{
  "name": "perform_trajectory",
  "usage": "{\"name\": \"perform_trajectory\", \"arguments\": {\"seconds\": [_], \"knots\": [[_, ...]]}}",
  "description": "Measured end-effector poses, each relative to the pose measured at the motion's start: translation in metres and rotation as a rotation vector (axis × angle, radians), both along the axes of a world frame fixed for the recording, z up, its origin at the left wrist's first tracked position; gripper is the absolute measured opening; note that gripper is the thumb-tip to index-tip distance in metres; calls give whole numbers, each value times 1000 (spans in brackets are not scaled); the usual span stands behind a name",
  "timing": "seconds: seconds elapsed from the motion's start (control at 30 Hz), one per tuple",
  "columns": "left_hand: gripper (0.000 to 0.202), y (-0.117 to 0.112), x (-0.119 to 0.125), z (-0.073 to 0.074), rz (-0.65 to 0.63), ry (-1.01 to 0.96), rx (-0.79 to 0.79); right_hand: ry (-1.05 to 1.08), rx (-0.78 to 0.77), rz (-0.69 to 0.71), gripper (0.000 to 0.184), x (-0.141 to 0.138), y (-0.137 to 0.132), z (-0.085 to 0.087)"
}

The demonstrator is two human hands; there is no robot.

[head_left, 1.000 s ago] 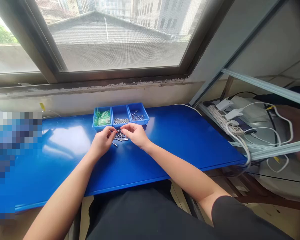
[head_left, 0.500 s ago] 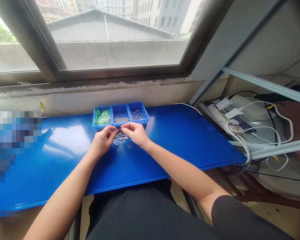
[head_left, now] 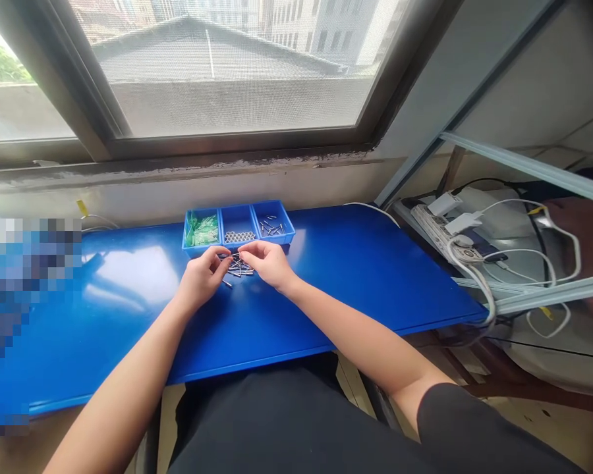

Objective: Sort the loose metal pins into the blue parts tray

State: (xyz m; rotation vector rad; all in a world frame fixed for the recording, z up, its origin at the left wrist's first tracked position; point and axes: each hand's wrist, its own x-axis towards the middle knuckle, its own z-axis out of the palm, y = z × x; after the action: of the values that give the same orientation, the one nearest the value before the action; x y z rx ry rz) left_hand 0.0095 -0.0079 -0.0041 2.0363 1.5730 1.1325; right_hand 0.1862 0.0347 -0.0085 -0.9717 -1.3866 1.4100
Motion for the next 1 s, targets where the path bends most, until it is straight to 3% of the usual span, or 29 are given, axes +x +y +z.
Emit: {"name": "perform_trajectory", "arguments": {"seconds": [0.6,0.77,1.0], "knots": [[18,-1,0,1,3,21,-29,-23,30,17,29,1,-3,1],[26,0,-2,2,11,42,-21,-36,29,17,26,0,-4,2],[19,0,0,1,6,12,-23,-15,8,6,26,1,-1,2]]}}
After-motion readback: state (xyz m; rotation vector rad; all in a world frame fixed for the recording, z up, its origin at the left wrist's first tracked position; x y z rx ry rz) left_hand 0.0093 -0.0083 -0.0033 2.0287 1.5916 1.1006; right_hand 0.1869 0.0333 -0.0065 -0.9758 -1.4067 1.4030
